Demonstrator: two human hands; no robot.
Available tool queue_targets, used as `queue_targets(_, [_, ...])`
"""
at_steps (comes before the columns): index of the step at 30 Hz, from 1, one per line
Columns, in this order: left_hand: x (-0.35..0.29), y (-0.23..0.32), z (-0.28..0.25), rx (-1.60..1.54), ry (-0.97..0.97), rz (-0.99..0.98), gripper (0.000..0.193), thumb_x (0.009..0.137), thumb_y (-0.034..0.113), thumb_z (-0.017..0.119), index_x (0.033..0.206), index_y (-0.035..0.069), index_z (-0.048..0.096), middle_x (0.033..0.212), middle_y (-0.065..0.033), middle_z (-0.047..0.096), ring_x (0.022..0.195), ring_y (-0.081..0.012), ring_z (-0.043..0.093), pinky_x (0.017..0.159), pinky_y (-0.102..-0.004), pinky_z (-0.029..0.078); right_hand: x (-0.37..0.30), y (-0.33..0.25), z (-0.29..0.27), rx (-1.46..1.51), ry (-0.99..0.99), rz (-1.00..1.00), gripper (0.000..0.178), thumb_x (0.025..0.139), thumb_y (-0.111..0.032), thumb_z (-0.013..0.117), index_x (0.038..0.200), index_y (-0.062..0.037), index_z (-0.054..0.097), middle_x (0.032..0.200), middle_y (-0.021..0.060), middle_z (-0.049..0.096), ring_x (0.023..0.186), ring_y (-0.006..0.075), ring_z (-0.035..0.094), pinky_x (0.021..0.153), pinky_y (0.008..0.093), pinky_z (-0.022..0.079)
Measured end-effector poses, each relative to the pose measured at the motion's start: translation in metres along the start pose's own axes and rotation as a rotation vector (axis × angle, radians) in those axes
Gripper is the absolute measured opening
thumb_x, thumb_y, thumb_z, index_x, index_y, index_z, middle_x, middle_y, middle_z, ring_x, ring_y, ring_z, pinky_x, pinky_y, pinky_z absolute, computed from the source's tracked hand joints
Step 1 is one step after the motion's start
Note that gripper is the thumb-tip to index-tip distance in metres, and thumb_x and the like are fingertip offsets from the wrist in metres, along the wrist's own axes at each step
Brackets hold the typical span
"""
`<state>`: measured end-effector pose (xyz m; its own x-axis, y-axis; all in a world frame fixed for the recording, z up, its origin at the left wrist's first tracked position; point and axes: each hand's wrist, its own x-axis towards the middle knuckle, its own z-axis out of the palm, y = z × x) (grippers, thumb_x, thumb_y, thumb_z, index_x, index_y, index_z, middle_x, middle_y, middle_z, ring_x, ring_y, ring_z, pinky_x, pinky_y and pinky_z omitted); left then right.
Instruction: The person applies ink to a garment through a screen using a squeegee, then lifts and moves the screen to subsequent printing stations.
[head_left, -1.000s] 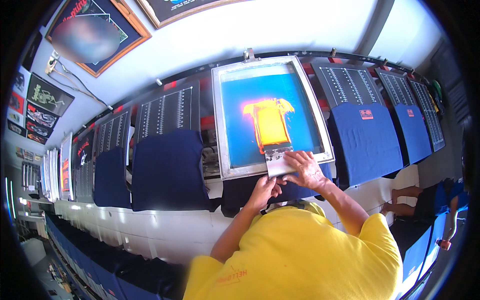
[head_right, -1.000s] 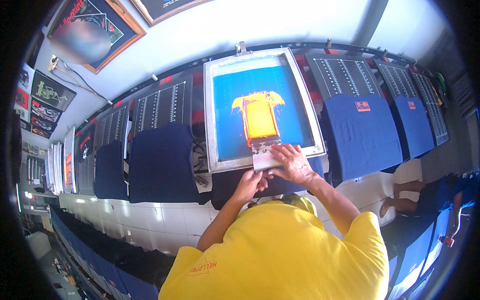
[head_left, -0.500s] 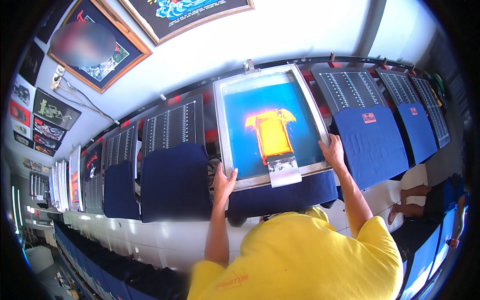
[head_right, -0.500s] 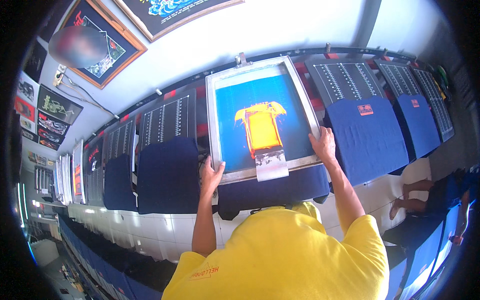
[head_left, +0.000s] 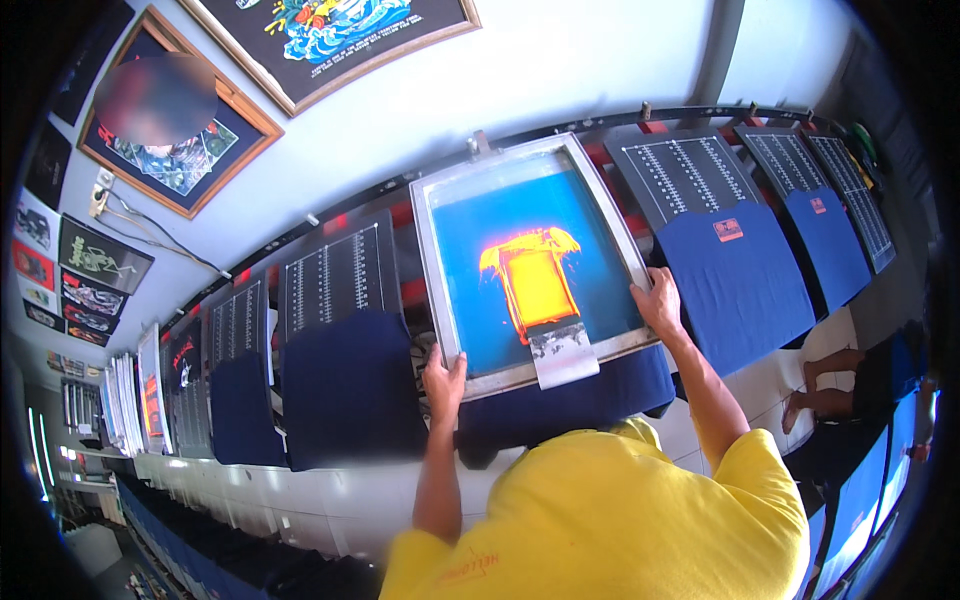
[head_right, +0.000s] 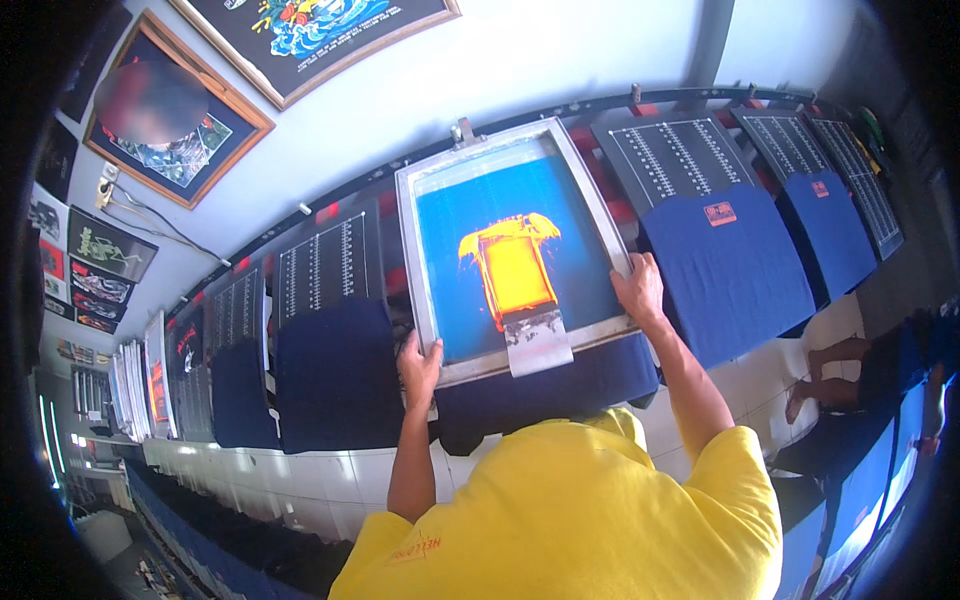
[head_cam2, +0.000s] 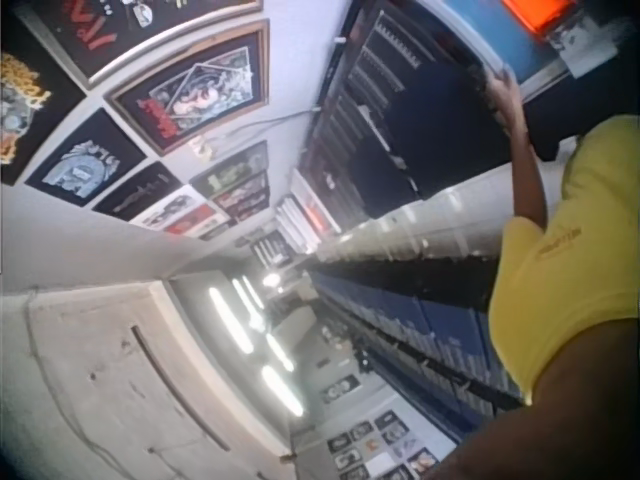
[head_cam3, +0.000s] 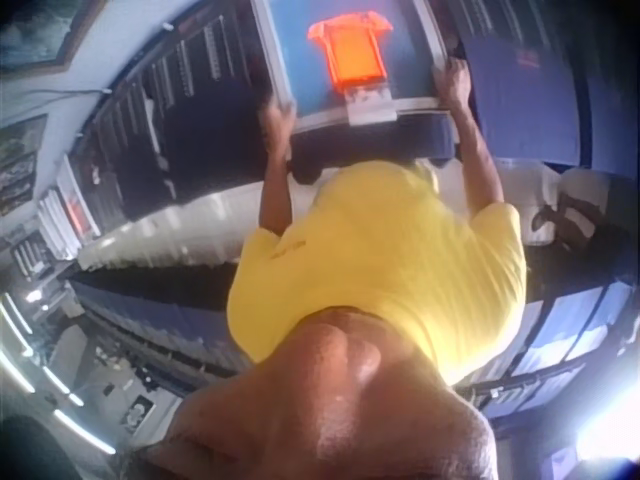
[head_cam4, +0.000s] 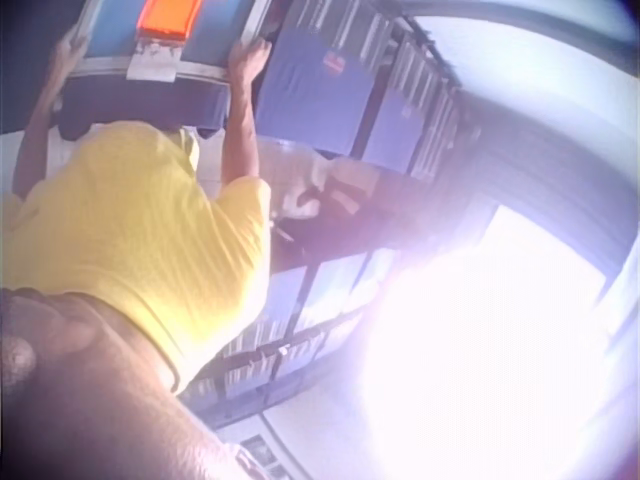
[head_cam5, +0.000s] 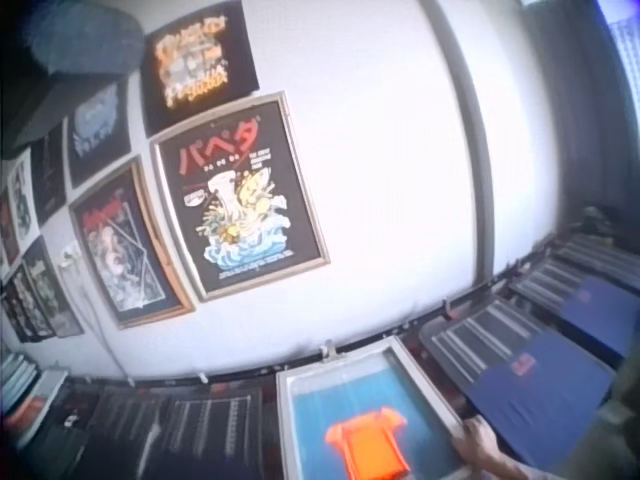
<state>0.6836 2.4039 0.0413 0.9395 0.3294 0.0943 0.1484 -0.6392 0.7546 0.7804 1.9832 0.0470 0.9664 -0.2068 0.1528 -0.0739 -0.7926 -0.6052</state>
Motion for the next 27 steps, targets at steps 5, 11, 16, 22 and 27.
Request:
queue_targets(5, [-0.012,0.026,-0.009,0.226,0.08,0.093,0.058,0.087,0.028,0.072,0.131,-0.005,0.053,0.117,-0.0278,0.065,0.109,-0.0391,0.064,0.094,-0.043,0.049,-0.021,-0.045,-0.035,-0.283,0.069,-0.288,0.055,0.079,-0.028,0.077,0.122,-0.0001,0.058,0.119,0.0172,0.059,0.11,0.0361,0.058,0.09,0.0474,0.047])
queue_targets(11, [-0.055,0.078,-0.005,-0.153,-0.234,0.463,0.039,0.094,0.009,0.06,0.131,-0.001,0.056,0.138,-0.0196,0.057,0.131,-0.0349,0.052,0.111,-0.0422,0.039,-0.08,-0.097,-0.048,-0.131,-0.488,-0.866,0.077,0.076,-0.03,0.08,0.142,-0.0077,0.047,0.138,0.0104,0.054,0.13,0.0312,0.048,0.106,0.0475,0.041])
queue_targets(16, [-0.045,0.108,0.019,-0.295,-0.417,0.589,0.036,0.098,0.007,0.052,0.133,-0.001,0.054,0.136,-0.0212,0.057,0.129,-0.0369,0.053,0.109,-0.0428,0.041,-0.062,-0.105,-0.034,-0.314,-0.51,-0.945,0.072,0.07,-0.022,0.078,0.135,-0.0085,0.05,0.127,0.0093,0.061,0.117,0.0288,0.057,0.098,0.0452,0.044])
queue_targets(22, [-0.022,0.118,0.038,-0.167,-0.321,0.653,0.035,0.096,0.003,0.052,0.13,0.0,0.048,0.124,-0.0192,0.061,0.112,-0.0367,0.06,0.094,-0.0473,0.045,-0.05,-0.124,-0.015,-0.188,-0.269,-0.877,0.033,0.064,-0.01,0.077,0.092,-0.0115,0.059,0.093,0.004,0.063,0.092,0.0244,0.061,0.08,0.0411,0.043])
queue_targets(27, [-0.044,0.123,0.028,0.021,-0.28,0.65,0.038,0.094,0.003,0.053,0.132,0.004,0.049,0.126,-0.0157,0.062,0.115,-0.0316,0.06,0.097,-0.0445,0.039,-0.064,-0.121,-0.025,-0.143,-0.249,-0.894,0.031,0.063,-0.01,0.076,0.09,-0.0112,0.06,0.093,0.0041,0.065,0.089,0.0241,0.062,0.078,0.0401,0.043])
